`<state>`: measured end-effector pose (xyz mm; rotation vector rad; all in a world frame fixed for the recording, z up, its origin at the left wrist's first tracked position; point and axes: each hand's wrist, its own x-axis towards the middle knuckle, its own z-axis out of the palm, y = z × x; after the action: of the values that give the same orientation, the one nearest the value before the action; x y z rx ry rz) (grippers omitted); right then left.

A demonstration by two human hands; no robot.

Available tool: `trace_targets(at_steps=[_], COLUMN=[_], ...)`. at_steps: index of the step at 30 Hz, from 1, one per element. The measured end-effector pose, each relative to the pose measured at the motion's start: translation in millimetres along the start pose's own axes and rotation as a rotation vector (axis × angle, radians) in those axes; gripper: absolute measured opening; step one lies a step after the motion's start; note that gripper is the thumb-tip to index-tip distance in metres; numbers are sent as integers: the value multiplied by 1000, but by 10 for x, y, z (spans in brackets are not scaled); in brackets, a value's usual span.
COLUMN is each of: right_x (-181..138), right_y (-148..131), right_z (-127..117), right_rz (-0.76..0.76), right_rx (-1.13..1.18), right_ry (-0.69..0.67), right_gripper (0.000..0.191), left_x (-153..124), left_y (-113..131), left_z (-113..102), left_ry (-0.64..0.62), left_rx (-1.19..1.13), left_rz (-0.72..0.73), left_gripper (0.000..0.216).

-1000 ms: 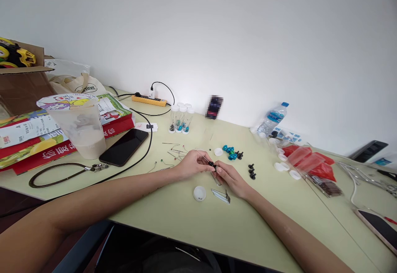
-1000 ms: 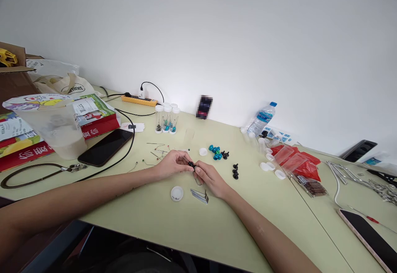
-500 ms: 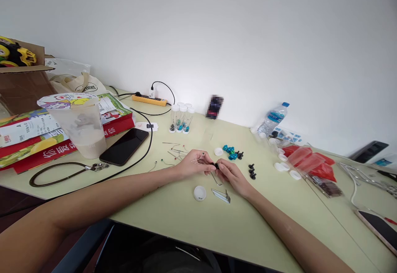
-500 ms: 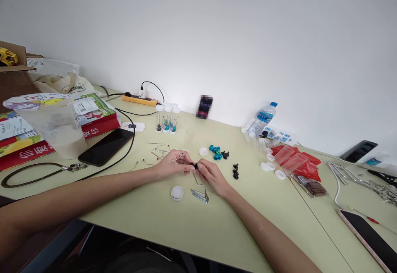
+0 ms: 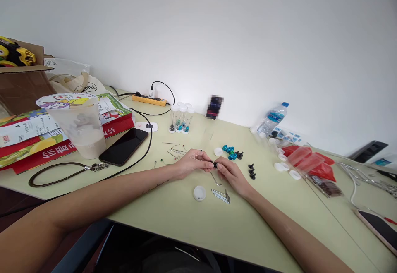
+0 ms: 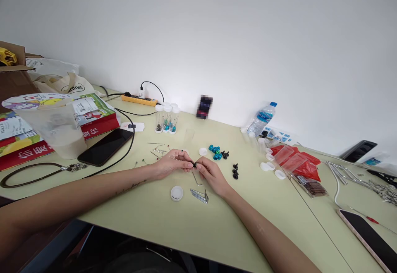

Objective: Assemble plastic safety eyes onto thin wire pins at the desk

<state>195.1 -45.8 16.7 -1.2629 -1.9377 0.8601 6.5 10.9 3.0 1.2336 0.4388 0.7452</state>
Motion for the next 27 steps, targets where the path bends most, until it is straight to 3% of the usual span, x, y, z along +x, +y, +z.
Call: trace_targets(at_steps=[4,11,14,17,20,22,25,27], right_x=[3,5,0,11,21,18,13,16], right_y=[-14,0,-14,-9,7,10,5,4], right_z=[6,13,11,2,6,13,10,0], right_rz=[35,-13,-3,-43,-86,-71,-27,-25], right_rx=[80,6,48,-14,-61,-24,22,-14], right_ry=[35,34,64,68,62,83,99,78], right_gripper=[29,21,30,23,29,20,29,20], left_x=[5,4,6,7,11,13,12,9], left_y=[-2,-6,-5,-8,-9,-6,-2,-3], left_z=[-10,-10,-7,-5,-8,-11,-12,-11], left_ry=[10,2,17,8,12,22,25,21], left_rx=[-22,-3,-10,-9,-18,-24,-23,-23], left_rz=[10,2,11,-2,-9,-1,4,-6], left_gripper=[30,29,30,30,30,30,30,31])
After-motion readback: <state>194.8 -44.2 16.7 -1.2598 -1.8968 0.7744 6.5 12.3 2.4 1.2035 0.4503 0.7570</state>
